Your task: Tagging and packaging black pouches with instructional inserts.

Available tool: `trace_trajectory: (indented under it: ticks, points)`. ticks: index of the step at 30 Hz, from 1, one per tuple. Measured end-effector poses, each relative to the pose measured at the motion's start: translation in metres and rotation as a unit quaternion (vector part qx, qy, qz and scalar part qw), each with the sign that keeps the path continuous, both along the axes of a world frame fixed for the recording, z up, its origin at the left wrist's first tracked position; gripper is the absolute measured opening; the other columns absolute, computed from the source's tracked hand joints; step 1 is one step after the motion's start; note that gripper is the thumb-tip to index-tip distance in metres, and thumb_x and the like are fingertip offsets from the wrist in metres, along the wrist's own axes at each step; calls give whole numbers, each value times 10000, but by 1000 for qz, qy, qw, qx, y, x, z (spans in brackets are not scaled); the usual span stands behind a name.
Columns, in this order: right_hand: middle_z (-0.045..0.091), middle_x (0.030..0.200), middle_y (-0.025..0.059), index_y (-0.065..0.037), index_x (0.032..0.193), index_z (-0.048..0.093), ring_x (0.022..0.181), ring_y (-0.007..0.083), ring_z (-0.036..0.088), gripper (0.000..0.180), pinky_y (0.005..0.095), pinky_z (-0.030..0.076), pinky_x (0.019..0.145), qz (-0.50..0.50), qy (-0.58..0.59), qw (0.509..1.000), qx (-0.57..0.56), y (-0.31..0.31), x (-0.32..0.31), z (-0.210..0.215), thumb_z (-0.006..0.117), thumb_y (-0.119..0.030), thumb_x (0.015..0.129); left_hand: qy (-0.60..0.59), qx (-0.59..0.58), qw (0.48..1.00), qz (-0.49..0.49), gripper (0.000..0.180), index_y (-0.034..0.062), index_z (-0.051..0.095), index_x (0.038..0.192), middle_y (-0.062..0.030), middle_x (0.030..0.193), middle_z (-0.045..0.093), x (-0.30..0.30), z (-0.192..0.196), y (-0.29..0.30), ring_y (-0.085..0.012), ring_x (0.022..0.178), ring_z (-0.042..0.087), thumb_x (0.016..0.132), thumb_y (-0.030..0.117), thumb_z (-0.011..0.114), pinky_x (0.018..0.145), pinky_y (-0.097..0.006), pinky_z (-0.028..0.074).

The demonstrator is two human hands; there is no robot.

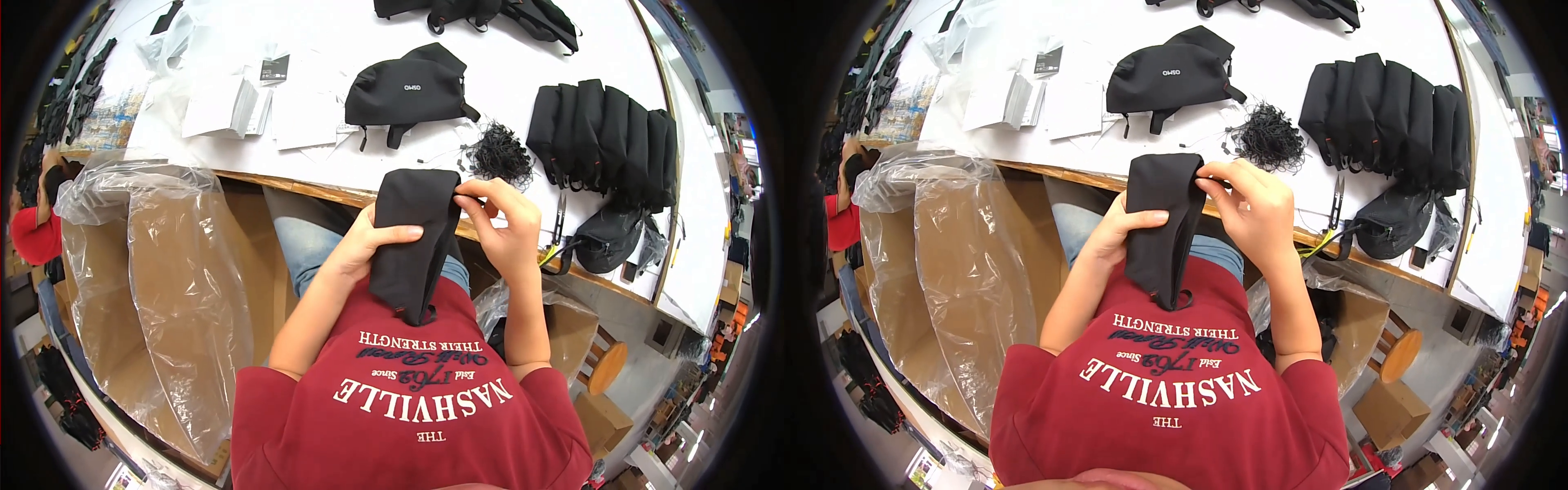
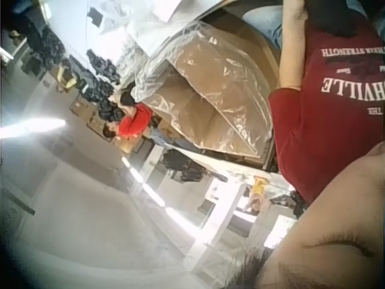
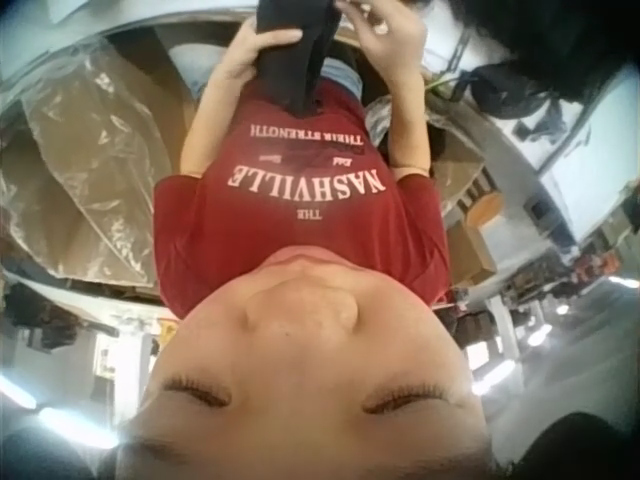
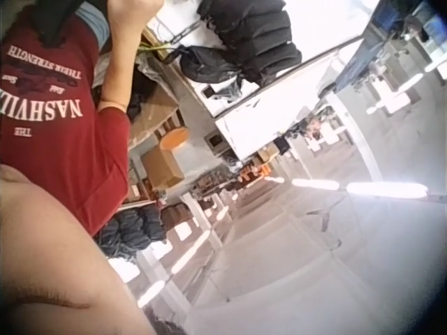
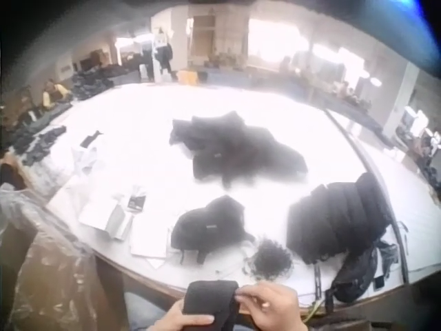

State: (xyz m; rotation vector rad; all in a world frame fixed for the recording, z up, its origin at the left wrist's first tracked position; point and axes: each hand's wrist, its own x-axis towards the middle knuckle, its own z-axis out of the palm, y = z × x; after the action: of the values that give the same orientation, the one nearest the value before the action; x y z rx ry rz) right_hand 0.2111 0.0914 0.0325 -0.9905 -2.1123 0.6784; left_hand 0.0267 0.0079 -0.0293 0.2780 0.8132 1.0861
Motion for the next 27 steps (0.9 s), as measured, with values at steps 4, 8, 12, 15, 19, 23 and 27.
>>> trace_trajectory:
  ticks: [4, 8, 12, 15, 19, 23, 27]
  points:
    - [653, 740, 22, -64, 852, 685, 500, 117, 523, 84, 250, 405, 477, 19, -18, 996, -80, 1, 3, 5, 723, -94, 784, 90, 121, 986, -65, 619, 28, 404, 1370, -91, 1305, 511, -19, -15, 18, -168, 1210, 473, 850, 245, 659, 1021, -320, 373]
    - [651, 737, 28, -65, 854, 692, 500, 123, 523, 84, 253, 409, 477, 25, -28, 997, -73, 4, -4, 7, 721, -103, 785, 241, 279, 927, -74, 434, 42, 509, 1285, -78, 1250, 551, -27, 8, 56, -135, 1094, 531, 906, 241, 582, 951, -296, 417]
    - [651, 716, 32, -49, 857, 696, 532, 102, 539, 70, 230, 391, 478, 52, -30, 997, -48, 6, -8, 11, 703, -35, 789, 176, 222, 954, -96, 121, 46, 641, 968, 38, 854, 633, -24, 11, 67, -39, 822, 577, 879, 128, 638, 772, -210, 447]
    - [643, 702, 45, -36, 849, 696, 540, 123, 562, 77, 241, 418, 479, 68, -40, 996, -45, -2, -11, 17, 698, -4, 779, 187, 250, 949, -32, 128, 53, 632, 972, 33, 857, 628, -26, 2, 71, -38, 810, 575, 883, 145, 642, 738, -202, 454]
    - [652, 719, 50, -62, 817, 693, 599, 212, 630, 78, 293, 489, 539, 179, -25, 981, -69, -22, -16, 23, 724, -91, 751, 101, 212, 968, 90, 126, 67, 663, 942, 36, 813, 646, -48, -1, 90, -31, 743, 590, 886, 181, 665, 686, -179, 465]
    - [654, 726, 50, -57, 821, 690, 615, 214, 634, 90, 299, 494, 546, 229, -3, 967, -111, -34, -22, 19, 722, -78, 740, 98, 238, 961, 97, 156, 40, 666, 971, 9, 833, 664, -67, 6, 99, -46, 738, 608, 886, 172, 664, 681, -177, 478]
    - [647, 718, 41, -63, 820, 689, 613, 208, 630, 87, 300, 491, 542, 238, 2, 967, -91, -35, -24, 19, 716, -75, 739, 115, 249, 955, 113, 161, 37, 672, 970, 6, 830, 662, -74, 8, 103, -45, 746, 602, 880, 171, 671, 694, -172, 471]
